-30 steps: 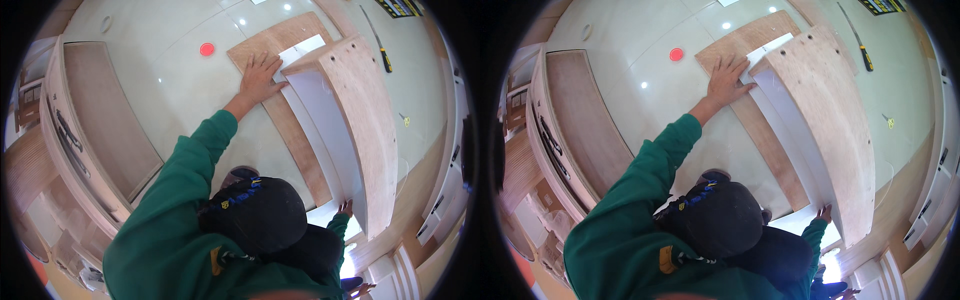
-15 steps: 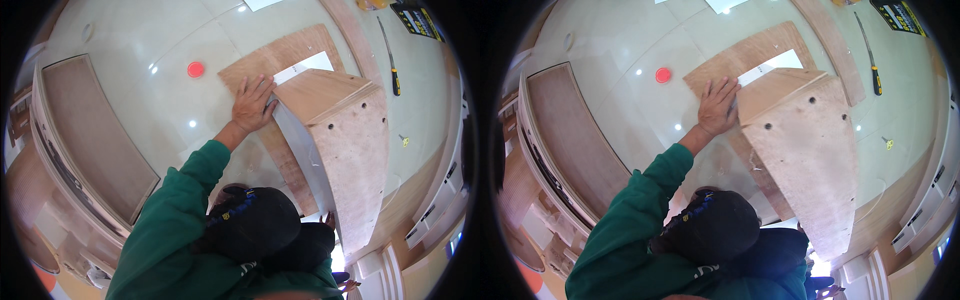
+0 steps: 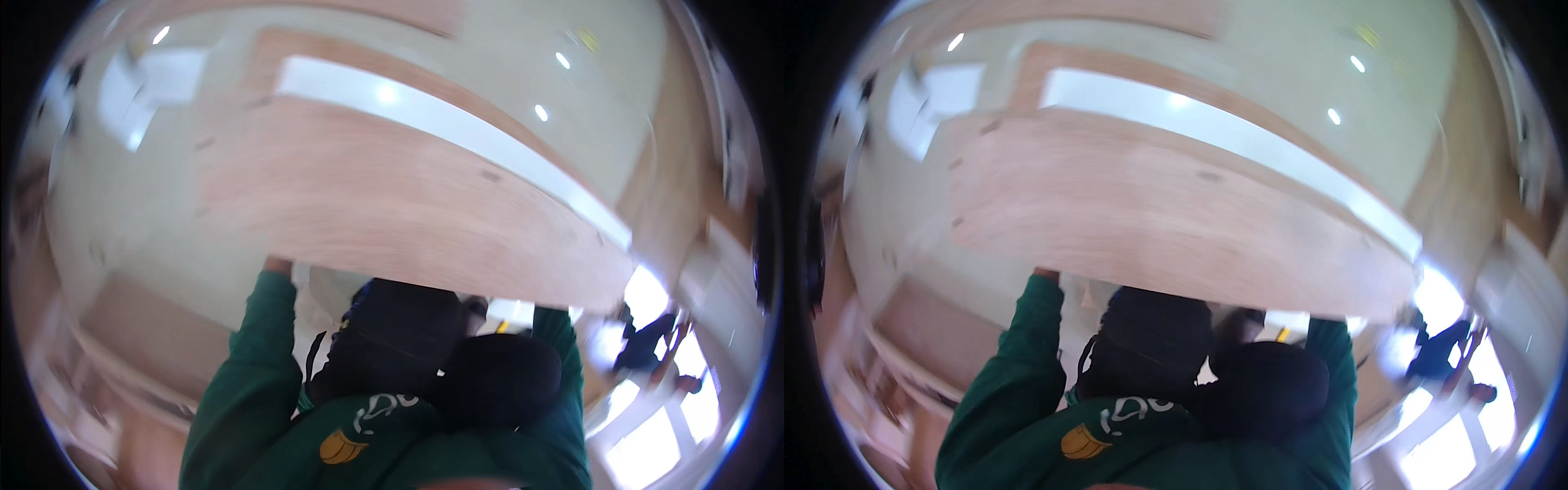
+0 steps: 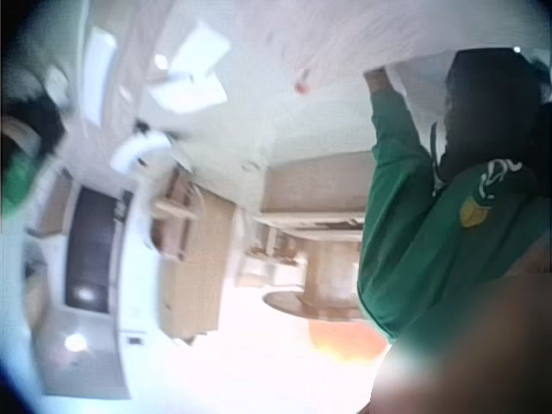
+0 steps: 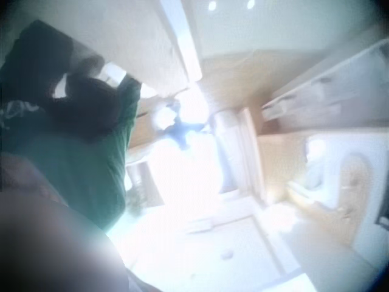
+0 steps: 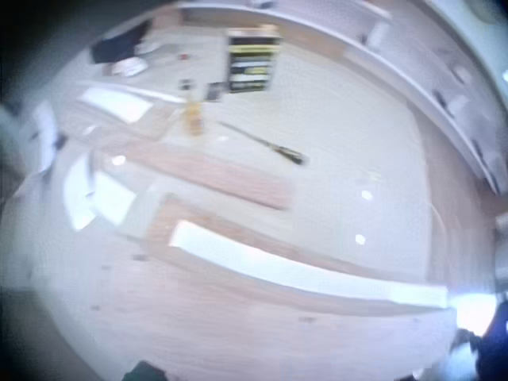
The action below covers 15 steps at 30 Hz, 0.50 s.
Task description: The person assembles a white drawer unit by cutting protective film, aligning wooden panels, and securing them with a drill. They handle multiple components including drawer sides, a base panel, and a utility knife.
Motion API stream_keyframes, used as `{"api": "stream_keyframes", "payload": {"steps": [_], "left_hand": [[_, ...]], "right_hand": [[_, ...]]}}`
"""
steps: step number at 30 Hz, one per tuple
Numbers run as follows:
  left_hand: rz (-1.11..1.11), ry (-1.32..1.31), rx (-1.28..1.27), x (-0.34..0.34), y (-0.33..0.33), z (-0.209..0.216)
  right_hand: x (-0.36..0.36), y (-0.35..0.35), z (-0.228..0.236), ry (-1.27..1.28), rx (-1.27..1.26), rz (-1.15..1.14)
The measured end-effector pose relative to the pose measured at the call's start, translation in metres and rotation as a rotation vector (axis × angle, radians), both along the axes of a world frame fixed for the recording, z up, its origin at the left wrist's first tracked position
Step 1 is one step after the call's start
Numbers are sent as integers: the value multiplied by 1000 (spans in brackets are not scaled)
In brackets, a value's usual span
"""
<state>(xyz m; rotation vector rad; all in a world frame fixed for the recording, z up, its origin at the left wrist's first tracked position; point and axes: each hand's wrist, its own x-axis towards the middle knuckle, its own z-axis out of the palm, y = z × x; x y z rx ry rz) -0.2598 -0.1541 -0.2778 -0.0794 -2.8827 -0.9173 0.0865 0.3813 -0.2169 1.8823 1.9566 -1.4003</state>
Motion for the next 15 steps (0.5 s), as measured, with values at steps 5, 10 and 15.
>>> {"api": "stream_keyframes", "payload": {"steps": [5,10,15], "left_hand": [[-2,60,-92,3,6,-8],[-82,81,-140,12,13,-1],[-111,97,-127,5,22,4]], "right_hand": [[-30,-6,-9,-40,160,327],[-17,-12,-3,74,241,392],[-6,-12,-10,266,278,297]]}}
